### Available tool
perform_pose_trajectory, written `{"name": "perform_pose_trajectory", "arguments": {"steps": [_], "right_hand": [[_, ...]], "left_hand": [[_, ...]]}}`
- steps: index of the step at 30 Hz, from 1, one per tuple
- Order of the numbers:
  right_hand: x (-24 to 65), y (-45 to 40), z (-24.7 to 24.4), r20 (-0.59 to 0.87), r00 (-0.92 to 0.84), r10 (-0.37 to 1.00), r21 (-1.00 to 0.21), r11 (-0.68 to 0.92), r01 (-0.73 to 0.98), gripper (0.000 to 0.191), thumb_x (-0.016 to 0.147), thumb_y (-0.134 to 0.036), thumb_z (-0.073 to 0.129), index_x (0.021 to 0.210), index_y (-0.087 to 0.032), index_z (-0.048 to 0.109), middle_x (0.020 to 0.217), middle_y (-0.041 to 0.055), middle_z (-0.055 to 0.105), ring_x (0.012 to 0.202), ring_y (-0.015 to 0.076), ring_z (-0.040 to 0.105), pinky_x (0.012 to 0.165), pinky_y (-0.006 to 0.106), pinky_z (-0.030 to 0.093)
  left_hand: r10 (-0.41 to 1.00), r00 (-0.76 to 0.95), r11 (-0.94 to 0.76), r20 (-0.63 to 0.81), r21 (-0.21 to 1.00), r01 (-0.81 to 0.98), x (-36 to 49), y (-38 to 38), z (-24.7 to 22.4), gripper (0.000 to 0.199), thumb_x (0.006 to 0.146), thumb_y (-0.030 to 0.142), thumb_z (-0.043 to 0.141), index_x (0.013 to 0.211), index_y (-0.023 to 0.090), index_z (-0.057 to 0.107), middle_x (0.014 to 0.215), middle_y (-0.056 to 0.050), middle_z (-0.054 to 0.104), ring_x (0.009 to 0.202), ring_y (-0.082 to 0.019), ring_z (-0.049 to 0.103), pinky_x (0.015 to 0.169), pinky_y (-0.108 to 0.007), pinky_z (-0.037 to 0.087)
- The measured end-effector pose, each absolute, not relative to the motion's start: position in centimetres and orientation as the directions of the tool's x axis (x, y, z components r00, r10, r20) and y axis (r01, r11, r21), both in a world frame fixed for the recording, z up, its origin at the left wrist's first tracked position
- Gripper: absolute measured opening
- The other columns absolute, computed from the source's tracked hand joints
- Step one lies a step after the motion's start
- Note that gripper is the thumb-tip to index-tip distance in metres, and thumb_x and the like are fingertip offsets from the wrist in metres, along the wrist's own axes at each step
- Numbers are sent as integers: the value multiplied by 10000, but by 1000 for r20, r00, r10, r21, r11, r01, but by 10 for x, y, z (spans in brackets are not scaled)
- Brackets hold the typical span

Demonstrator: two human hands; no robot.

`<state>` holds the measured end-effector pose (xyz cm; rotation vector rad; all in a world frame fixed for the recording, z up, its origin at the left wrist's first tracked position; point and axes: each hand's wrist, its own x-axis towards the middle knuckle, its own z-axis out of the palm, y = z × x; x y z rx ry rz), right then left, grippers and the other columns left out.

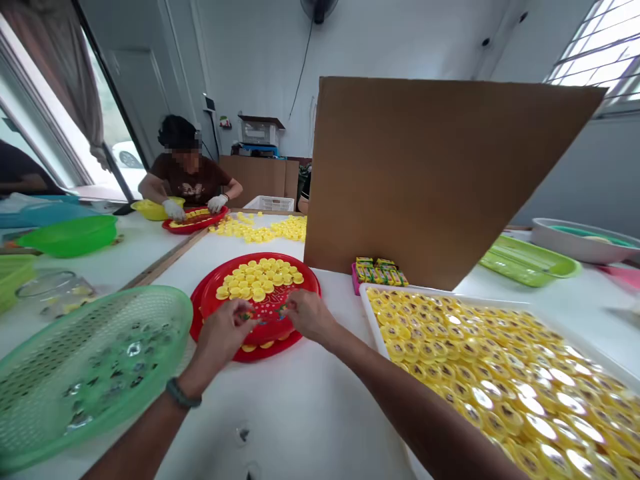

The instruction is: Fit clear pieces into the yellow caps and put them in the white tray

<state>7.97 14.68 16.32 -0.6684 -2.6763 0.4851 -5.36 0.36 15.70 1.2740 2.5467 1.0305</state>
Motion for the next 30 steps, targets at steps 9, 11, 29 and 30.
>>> {"name": "perform_pose_trajectory", "arguments": {"steps": [9, 11, 29, 30], "right_hand": [[-20, 170, 127, 62, -779, 623, -397, 732, 554, 586, 636, -356, 754, 1120, -121, 523, 1113, 158, 550, 979, 285, 564, 771, 336, 462], [-28, 178, 119, 40, -800, 599, -408, 741, 534, 690, 582, -372, 782, 1162, -127, 498, 1135, 148, 542, 1003, 281, 557, 789, 331, 462], [-57, 194, 114, -79, -884, 461, -378, 807, 454, 897, 460, -423, 810, 1218, -127, 433, 1123, 156, 557, 978, 307, 576, 770, 363, 475], [-58, 192, 115, -77, -885, 459, -367, 812, 454, 888, 462, -423, 810, 1210, -127, 436, 1115, 158, 557, 962, 307, 581, 759, 363, 477]], "left_hand": [[809, -585, 587, -49, 94, 804, -182, 46, 160, 648, 534, 336, 761, 1084, 101, 512, 1091, -203, 591, 1055, -341, 536, 827, -365, 434], [825, -561, 566, -76, 108, 817, -191, 55, 148, 662, 514, 322, 770, 1088, 113, 513, 1106, -192, 597, 1066, -335, 539, 833, -356, 435], [859, -483, 511, -171, 212, 833, -205, 72, 127, 873, 470, 447, 752, 1206, 116, 419, 1111, -180, 617, 1028, -337, 577, 786, -363, 456], [857, -484, 513, -176, 206, 833, -205, 73, 127, 855, 466, 449, 750, 1190, 122, 435, 1095, -178, 623, 1010, -343, 583, 771, -370, 459]]}}
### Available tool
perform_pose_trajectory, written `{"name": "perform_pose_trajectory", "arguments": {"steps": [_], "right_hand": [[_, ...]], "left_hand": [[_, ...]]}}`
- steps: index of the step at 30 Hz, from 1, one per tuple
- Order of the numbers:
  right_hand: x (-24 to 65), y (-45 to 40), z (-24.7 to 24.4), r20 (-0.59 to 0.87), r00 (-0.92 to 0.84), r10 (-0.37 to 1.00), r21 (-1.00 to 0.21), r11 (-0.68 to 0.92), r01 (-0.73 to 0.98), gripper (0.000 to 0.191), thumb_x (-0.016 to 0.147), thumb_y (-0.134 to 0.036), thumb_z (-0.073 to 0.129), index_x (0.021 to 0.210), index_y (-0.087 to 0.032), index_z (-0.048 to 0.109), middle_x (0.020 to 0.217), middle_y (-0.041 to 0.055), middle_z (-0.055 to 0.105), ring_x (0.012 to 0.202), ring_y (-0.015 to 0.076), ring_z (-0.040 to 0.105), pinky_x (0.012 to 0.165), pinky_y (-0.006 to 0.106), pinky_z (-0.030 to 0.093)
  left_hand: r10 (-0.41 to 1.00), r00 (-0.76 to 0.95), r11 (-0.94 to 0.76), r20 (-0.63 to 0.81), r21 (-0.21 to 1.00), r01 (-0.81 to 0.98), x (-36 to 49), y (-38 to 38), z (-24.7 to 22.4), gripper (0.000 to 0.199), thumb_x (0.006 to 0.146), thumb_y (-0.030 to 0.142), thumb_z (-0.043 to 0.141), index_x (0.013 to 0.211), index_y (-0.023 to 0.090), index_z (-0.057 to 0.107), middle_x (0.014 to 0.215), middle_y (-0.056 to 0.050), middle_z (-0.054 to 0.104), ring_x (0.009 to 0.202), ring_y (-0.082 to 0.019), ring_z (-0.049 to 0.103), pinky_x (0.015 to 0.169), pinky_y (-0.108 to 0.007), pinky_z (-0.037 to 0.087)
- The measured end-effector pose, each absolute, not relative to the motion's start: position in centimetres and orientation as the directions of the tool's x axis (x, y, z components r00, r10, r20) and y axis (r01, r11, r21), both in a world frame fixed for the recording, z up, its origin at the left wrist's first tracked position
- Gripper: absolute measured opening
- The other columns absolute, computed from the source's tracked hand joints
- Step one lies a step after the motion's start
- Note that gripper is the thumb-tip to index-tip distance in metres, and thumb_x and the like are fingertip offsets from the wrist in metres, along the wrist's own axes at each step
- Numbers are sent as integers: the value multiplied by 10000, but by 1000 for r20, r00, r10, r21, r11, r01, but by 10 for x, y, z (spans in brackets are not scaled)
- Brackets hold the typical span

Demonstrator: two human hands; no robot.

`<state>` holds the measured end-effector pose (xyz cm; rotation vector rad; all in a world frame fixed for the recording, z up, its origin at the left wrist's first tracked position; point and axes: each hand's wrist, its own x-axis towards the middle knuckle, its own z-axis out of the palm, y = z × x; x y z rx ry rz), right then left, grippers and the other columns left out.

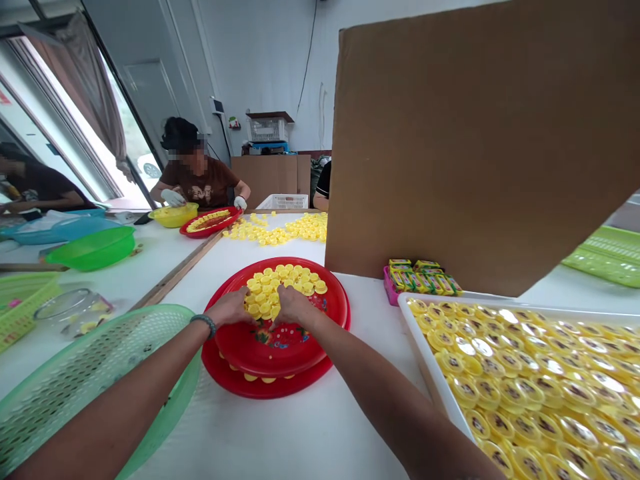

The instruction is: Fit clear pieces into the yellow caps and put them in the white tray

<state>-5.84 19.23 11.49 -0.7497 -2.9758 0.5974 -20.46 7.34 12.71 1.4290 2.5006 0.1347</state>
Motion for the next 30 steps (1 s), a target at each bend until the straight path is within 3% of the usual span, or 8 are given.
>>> {"name": "perform_pose_trajectory", "arguments": {"steps": [4, 9, 16, 22, 30], "right_hand": [[-59, 186, 118, -94, -889, 449, -330, 828, 453, 811, 471, -411, 812, 1164, -169, 467, 1106, 138, 555, 939, 294, 591, 746, 351, 473], [-59, 183, 119, -86, -875, 477, -306, 823, 479, 812, 490, -410, 802, 1175, -154, 449, 1082, 142, 567, 946, 296, 590, 751, 351, 469], [-60, 185, 118, -77, -907, 415, -290, 861, 418, 758, 518, -472, 779, 1146, -157, 495, 1069, 138, 564, 927, 295, 588, 742, 353, 475], [-59, 183, 112, -37, -909, 414, -273, 871, 408, 839, 515, -511, 776, 1220, -166, 478, 1092, 142, 549, 923, 290, 589, 758, 356, 470], [-46, 172, 116, 65, -920, 387, -280, 892, 355, 439, 735, -483, 637, 1032, -161, 646, 988, 106, 622, 913, 225, 588, 782, 276, 450]], "left_hand": [[856, -471, 511, -215, 205, 835, -202, 75, 128, 839, 432, 493, 748, 1142, 147, 467, 1032, -152, 644, 951, -343, 604, 709, -364, 465], [852, -461, 504, -247, 153, 850, -201, 78, 129, 932, 416, 551, 736, 1210, 173, 426, 1070, -150, 629, 978, -345, 592, 736, -358, 453], [880, -390, 432, -270, 116, 895, -189, 79, 130, 854, 543, 525, 692, 1272, 194, 396, 1121, -187, 584, 1011, -335, 576, 759, -353, 449], [881, -401, 442, -250, 132, 887, -181, 75, 128, 842, 602, 546, 653, 1310, 204, 350, 1140, -192, 545, 1020, -330, 567, 802, -366, 438], [872, -436, 470, -222, 134, 873, -178, 75, 126, 706, 643, 539, 615, 1232, 201, 424, 1120, -197, 533, 952, -325, 593, 745, -363, 456]]}}
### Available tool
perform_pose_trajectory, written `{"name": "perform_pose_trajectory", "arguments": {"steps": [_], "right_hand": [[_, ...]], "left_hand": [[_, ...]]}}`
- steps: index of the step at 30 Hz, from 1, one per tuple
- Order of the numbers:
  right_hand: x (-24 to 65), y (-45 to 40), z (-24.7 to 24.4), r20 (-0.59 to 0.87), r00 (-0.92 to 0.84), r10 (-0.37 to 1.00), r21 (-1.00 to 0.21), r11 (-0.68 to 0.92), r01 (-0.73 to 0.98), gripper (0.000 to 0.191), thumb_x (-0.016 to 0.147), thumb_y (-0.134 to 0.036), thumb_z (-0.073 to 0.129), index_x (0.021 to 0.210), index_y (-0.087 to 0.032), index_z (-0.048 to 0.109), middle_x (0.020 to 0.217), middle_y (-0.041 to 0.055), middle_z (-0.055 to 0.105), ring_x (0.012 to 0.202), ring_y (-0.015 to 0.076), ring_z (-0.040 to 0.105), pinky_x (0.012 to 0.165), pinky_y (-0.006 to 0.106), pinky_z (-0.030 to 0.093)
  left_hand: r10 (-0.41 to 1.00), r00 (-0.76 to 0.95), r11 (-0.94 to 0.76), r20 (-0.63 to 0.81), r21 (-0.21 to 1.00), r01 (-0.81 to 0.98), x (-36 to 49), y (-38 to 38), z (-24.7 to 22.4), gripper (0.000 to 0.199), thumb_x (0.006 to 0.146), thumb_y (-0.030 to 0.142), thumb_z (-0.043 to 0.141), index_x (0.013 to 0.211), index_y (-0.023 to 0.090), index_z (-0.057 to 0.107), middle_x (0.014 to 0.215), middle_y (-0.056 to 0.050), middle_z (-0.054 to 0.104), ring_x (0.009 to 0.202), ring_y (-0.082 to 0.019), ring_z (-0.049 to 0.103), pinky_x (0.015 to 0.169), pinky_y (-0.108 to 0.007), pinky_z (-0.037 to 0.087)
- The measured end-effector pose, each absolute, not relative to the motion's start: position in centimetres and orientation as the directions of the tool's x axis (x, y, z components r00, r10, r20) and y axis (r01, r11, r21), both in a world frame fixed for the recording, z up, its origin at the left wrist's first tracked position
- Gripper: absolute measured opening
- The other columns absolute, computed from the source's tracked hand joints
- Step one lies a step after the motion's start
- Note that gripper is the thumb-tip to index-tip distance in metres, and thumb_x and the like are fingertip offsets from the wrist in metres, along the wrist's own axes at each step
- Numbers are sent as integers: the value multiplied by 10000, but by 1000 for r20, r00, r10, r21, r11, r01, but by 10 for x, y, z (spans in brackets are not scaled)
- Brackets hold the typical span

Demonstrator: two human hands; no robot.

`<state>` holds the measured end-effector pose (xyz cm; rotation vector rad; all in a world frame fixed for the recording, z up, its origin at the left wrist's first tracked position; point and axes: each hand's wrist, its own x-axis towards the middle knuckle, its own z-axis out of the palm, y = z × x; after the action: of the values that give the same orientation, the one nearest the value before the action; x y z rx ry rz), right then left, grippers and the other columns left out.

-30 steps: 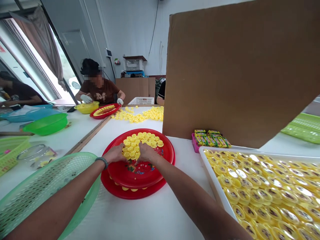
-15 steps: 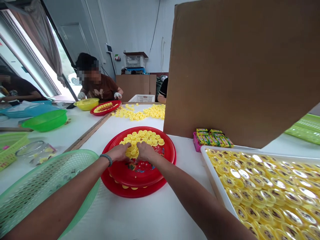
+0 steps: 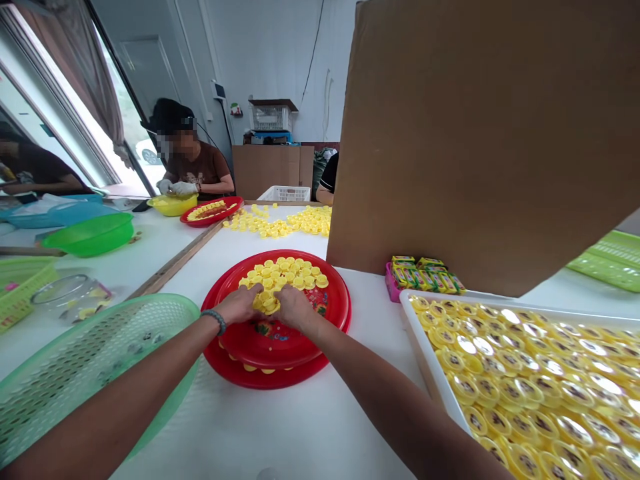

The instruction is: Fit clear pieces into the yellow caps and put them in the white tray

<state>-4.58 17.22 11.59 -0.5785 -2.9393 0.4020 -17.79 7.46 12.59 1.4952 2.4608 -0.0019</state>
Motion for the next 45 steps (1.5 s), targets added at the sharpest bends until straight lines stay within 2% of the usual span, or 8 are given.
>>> {"name": "perform_pose_trajectory", "arguments": {"steps": [5, 14, 20, 27, 36, 40, 45], "right_hand": [[-41, 168, 116, 79, -901, 427, -318, 867, 383, 386, 730, -451, 656, 985, -161, 671, 977, 98, 638, 883, 214, 599, 755, 264, 459], [-35, 174, 104, 127, -883, 451, -382, 844, 376, 507, 658, -463, 708, 1064, -166, 652, 1079, 100, 632, 967, 232, 595, 807, 275, 461], [-23, 173, 101, 157, -872, 464, -415, 832, 368, 449, 638, -451, 727, 980, -163, 686, 1070, 106, 639, 952, 235, 606, 803, 288, 466], [1, 168, 121, 198, -839, 507, -427, 815, 392, 517, 648, -412, 729, 1079, -139, 649, 1104, 114, 625, 980, 249, 595, 818, 312, 476], [97, 128, 167, 239, -762, 601, -437, 768, 468, 416, 668, -311, 719, 1056, -179, 650, 1127, 72, 614, 934, 207, 608, 800, 295, 479], [151, 107, 155, 216, -730, 648, -456, 728, 512, 418, 668, -344, 726, 1049, -190, 648, 1109, 66, 618, 883, 193, 620, 772, 287, 479], [193, 86, 116, 127, -707, 696, -478, 667, 571, 422, 668, -327, 734, 1058, -191, 644, 1096, 79, 616, 899, 196, 621, 791, 272, 470]], "left_hand": [[872, -443, 475, -207, 137, 870, -175, 74, 127, 683, 636, 522, 632, 1204, 187, 454, 1083, -188, 549, 953, -321, 589, 727, -349, 455], [892, -426, 448, -154, 169, 878, -172, 73, 123, 659, 609, 486, 674, 1169, 196, 483, 1068, -163, 572, 940, -298, 591, 747, -336, 444], [905, -404, 423, -133, 187, 887, -163, 72, 124, 653, 604, 483, 679, 1165, 203, 497, 1059, -151, 565, 923, -287, 595, 743, -326, 442], [913, -392, 406, -112, 193, 893, -143, 71, 145, 630, 636, 471, 658, 1188, 224, 483, 1036, -142, 562, 898, -276, 601, 727, -317, 438], [950, -309, 308, -30, 223, 925, -52, 42, 187, 576, 694, 506, 600, 1189, 236, 479, 1003, -129, 560, 844, -273, 596, 682, -323, 428], [969, -247, 239, 5, 242, 940, -1, 28, 176, 524, 683, 438, 654, 1133, 220, 499, 980, -118, 564, 836, -258, 590, 682, -310, 433], [972, -216, 231, -89, 229, 946, 42, 18, 136, 448, 668, 344, 693, 1054, 209, 512, 963, -105, 564, 833, -241, 588, 707, -306, 437]]}}
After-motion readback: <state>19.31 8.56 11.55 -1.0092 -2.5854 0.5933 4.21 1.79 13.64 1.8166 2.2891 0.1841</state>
